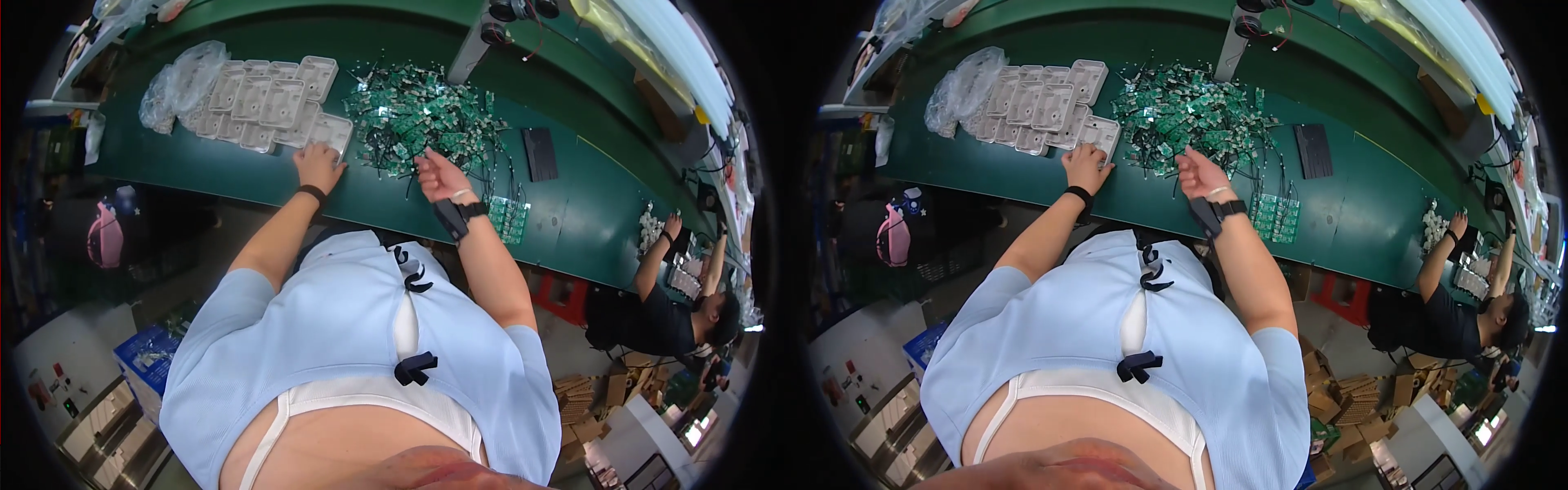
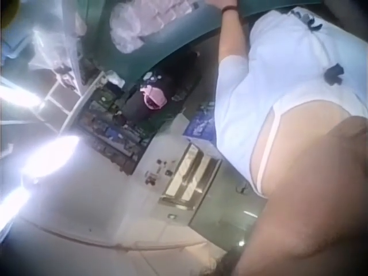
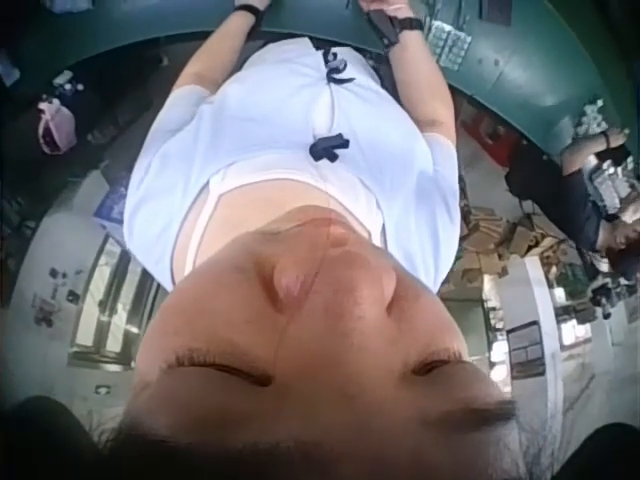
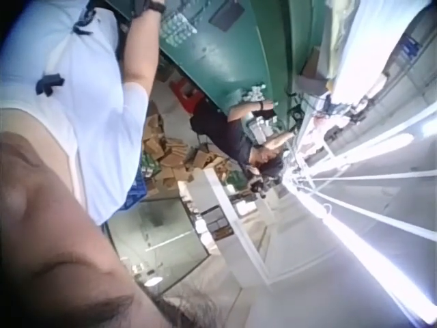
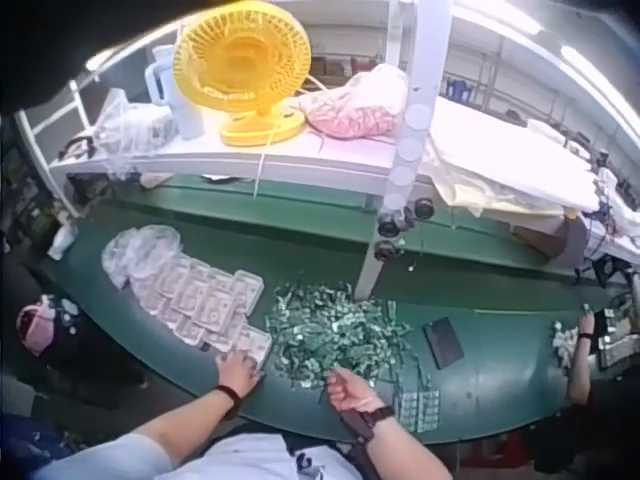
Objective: The person picks up a circuit board from a pile, inserts it into a plastic housing, and presses it into place by hand. They then set the assembled unit aside and repeat the process with another circuit board and housing.
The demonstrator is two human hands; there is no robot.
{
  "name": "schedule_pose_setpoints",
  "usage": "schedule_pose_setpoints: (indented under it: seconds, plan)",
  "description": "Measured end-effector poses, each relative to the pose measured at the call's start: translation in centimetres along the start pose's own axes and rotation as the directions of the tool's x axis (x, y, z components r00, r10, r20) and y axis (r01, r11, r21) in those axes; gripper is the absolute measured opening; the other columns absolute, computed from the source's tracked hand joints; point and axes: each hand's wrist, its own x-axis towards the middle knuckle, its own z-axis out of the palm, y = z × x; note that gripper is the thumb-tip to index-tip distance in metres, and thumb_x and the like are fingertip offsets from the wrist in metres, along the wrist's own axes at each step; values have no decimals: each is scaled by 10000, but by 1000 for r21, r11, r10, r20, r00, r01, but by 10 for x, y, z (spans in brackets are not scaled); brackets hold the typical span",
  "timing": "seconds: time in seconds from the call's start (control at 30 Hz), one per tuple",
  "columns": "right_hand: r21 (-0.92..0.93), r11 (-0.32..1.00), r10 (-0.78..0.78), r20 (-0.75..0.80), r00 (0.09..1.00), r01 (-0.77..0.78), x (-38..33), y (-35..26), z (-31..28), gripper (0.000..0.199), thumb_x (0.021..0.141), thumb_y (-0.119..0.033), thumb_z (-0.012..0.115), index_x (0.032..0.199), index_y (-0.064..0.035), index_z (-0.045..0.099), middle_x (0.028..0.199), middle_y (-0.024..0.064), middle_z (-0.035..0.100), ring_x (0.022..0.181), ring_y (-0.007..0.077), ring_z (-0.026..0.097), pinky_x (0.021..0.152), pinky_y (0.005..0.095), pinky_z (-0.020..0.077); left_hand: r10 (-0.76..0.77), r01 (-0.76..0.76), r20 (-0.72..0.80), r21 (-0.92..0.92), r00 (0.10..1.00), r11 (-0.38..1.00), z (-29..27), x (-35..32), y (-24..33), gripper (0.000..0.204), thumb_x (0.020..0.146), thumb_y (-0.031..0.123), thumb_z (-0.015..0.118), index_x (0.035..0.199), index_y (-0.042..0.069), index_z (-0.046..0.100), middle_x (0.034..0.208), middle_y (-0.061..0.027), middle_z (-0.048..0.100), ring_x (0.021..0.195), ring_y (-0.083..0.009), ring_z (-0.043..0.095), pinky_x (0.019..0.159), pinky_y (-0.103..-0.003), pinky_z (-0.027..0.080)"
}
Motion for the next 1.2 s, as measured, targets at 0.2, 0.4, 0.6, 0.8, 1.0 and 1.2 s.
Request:
schedule_pose_setpoints:
  seconds: [0.2, 0.4, 0.6, 0.8, 1.0, 1.2]
  plan:
    - [-190, 926, -369, -266, 890, 327, 2, 7, 41, 187, 983, -235, 632, 1041, -57, 633, 752, -21, 551, 569, 66, 453, 460, 206, 352, 70, -69, 0, -127, 998, 989, 1, -24, -29, 258, 721, 314, 804, 917, 170, 718, 1093, -36, 604, 1156, -249, 509, 984, -507, 319]
    - [-447, 608, -741, -23, 671, 656, -32, -1, 77, 107, 986, -153, 608, 1036, -64, 639, 812, -4, 609, 634, 96, 534, 525, 219, 412, -10, -34, -162, -269, 987, 962, -1, -45, -40, 624, 676, 323, 851, 1221, 128, 618, 1362, -120, 495, 1273, -310, 452, 1070, -520, 278]
    - [-305, 626, -747, 32, 664, 718, -39, -10, 83, 109, 1005, -128, 578, 1060, -48, 627, 880, 17, 639, 758, 104, 604, 579, 204, 458, -121, 100, -60, -281, 991, 954, -1, -43, -44, 933, 633, 321, 879, 1409, 85, 421, 1451, -173, 394, 1348, -364, 377, 1111, -536, 254]
    - [38, 916, -401, 149, 904, 400, -35, -39, 71, 124, 1015, -129, 565, 1063, -26, 614, 923, 35, 635, 790, 101, 618, 618, 213, 510, -128, 121, 9, -398, 992, 909, -6, -41, -46, 993, 603, 270, 895, 1435, 80, 389, 1437, -180, 395, 1341, -394, 370, 1108, -515, 278]
    - [55, 929, -369, 163, 915, 366, -31, -39, 59, 110, 1010, -128, 573, 1031, -31, 622, 956, 35, 630, 782, 102, 613, 607, 213, 517, -155, 147, 16, -424, 988, 893, -6, -41, -48, 1037, 561, 267, 914, 1436, 85, 389, 1404, -179, 413, 1314, -395, 388, 1090, -491, 318]
    - [-33, 903, -412, 210, 887, 427, -35, -25, 55, 129, 1028, -145, 547, 1068, -40, 611, 986, 34, 623, 808, 108, 601, 637, 224, 524, -153, 156, 40, -406, 987, 900, -8, -44, -51, 1073, 535, 294, 927, 1436, 71, 389, 1353, -187, 416, 1259, -405, 404, 1076, -488, 339]
